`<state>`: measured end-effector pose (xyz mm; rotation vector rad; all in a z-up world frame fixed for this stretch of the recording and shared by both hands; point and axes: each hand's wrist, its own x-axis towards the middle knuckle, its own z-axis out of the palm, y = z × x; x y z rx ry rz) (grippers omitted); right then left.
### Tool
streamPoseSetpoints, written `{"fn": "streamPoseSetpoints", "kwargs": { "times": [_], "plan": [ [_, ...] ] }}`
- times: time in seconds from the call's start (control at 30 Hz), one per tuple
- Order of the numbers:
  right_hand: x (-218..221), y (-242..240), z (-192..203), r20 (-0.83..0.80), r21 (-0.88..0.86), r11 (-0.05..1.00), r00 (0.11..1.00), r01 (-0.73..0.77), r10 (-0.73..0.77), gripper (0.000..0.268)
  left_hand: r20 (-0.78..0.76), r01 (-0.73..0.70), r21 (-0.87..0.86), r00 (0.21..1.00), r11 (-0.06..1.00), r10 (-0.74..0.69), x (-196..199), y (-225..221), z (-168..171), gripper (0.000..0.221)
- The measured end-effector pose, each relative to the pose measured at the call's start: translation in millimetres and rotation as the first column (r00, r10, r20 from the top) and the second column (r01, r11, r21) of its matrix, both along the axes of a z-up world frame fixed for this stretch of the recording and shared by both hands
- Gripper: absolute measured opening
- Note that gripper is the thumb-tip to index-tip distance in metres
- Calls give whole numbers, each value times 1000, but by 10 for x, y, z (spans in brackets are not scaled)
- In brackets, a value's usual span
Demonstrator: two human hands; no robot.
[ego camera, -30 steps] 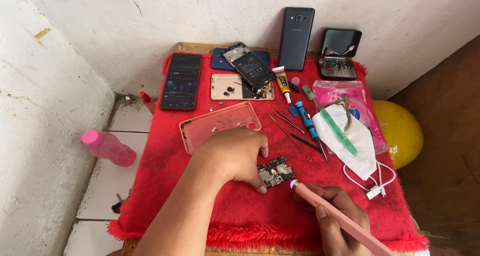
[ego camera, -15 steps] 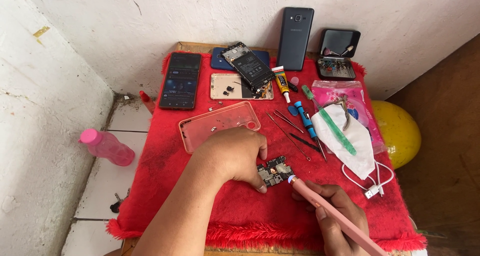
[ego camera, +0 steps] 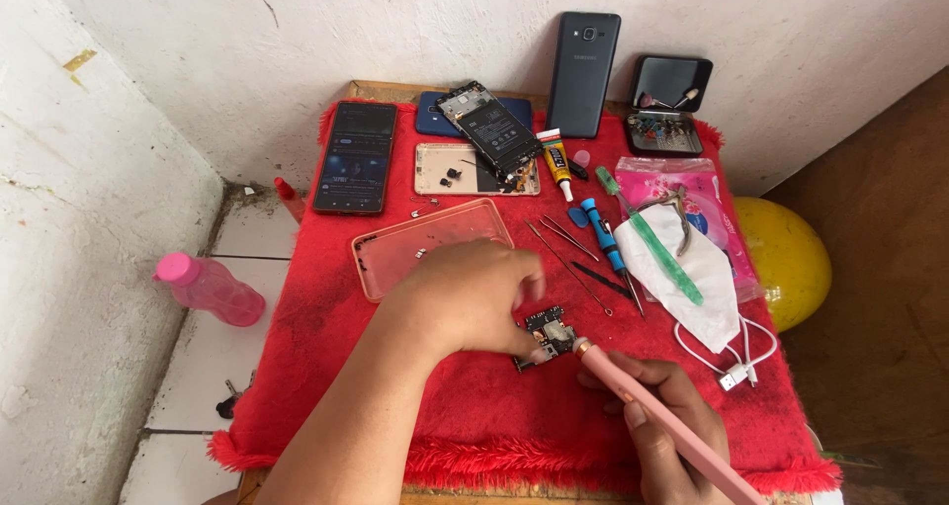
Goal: Brushing a phone circuit board with a toothbrush and then using a handheld tool to apply heat or air to it.
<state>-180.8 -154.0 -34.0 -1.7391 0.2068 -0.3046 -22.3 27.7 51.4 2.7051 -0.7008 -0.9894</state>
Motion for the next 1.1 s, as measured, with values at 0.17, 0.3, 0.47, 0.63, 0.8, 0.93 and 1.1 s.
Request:
{"fn": "streamPoseSetpoints", "kwargs": {
  "times": [0.17, 0.3, 0.47, 0.63, 0.8, 0.93, 1.1],
  "plan": [
    [-14, -136, -83, -8, 148, 989, 1000, 30, -29, 56, 381, 364, -578, 912, 730, -153, -129, -187, -55, 36],
    [-36, -39, 73, 37, 106, 994, 999, 27, -32, 51, 407, 418, -657, 897, 627, -171, -225, -339, -193, 35],
    [14, 17, 76, 82, 131, 990, 994, 56, -67, 56, 435, 422, -665, 890, 616, -139, -233, -380, -204, 27],
    [30, -3, 59, 44, 123, 990, 997, 62, -68, 50, 428, 428, -656, 889, 622, -161, -219, -394, -221, 31],
    [40, -2, 32, 59, 130, 991, 997, 40, -48, 50, 391, 425, -641, 897, 639, -204, -178, -381, -238, 35],
    [36, 1, 35, 80, 132, 991, 996, 13, -24, 48, 398, 421, -643, 897, 640, -189, -168, -392, -276, 31],
    [30, 9, 19, 65, 118, 993, 997, 28, -36, 49, 393, 415, -635, 900, 652, -190, -161, -391, -281, 30]
  ]
}}
